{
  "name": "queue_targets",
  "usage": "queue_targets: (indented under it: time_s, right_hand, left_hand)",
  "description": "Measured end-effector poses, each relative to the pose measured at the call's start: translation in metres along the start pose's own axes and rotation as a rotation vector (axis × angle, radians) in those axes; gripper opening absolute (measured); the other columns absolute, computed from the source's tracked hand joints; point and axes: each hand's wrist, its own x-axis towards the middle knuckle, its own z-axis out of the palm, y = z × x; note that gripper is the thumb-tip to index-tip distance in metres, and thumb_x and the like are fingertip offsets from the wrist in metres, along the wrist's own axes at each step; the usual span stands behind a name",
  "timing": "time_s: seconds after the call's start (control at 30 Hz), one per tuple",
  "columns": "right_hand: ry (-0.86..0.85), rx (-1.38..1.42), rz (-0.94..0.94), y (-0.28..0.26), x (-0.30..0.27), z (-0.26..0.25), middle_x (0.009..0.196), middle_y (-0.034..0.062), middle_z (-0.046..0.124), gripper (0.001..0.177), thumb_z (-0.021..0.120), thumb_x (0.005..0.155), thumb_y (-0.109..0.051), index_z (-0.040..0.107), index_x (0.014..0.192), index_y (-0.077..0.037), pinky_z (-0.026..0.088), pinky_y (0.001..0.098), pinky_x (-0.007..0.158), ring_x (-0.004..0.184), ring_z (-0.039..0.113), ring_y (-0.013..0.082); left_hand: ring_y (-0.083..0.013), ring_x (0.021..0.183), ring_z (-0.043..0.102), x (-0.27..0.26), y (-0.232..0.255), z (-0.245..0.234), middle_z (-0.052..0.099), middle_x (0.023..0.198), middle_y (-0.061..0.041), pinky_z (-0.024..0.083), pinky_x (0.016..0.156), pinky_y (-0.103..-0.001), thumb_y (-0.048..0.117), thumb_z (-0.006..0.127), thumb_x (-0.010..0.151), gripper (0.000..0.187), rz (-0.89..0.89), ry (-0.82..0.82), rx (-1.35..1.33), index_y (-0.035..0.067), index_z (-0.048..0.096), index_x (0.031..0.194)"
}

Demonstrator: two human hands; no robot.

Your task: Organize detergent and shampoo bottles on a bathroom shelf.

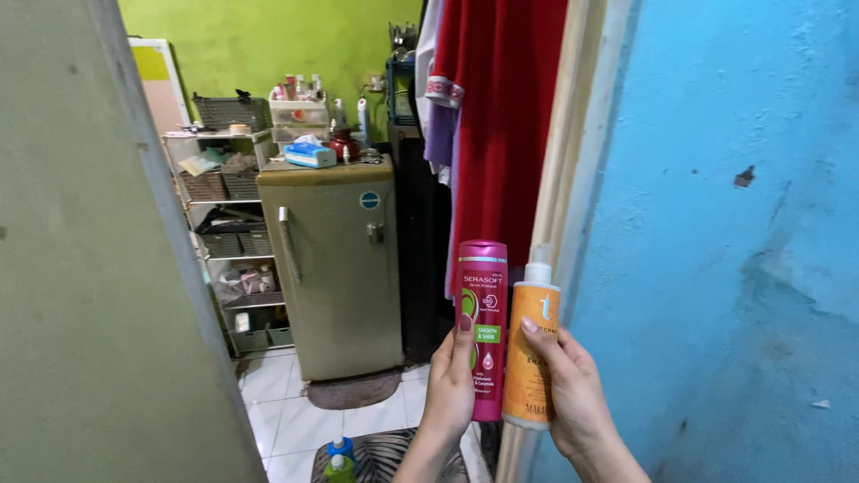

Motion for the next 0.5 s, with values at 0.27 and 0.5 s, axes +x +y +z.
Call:
queue_targets:
  time_s: [0.27,0.5]
  right_hand:
    - [-0.037,0.034,0.023,0.025,0.002,0.037,0.099,0.0068,0.074,0.037,0.068,0.091,-0.029,0.066,0.119,-0.005,0.058,0.0352,0.076,0.084,0.071,0.0157]
    - [-0.070,0.037,0.022,0.040,0.005,0.056,0.103,0.0072,0.076,0.040,0.067,0.091,-0.028,0.066,0.122,-0.003,0.059,0.0340,0.078,0.087,0.072,0.0150]
  left_hand:
    - [-0.0088,0.099,0.069,-0.001,0.019,-0.041,0.075,0.113,-0.004,0.054,0.089,-0.026,0.050,0.046,0.101,0.056,-0.043,0.038,-0.029,0.004,0.066,0.126]
    - [-0.0092,0.097,0.069,0.001,0.018,-0.068,0.075,0.112,-0.007,0.055,0.088,-0.026,0.051,0.047,0.102,0.058,-0.019,0.034,-0.011,0.002,0.066,0.127]
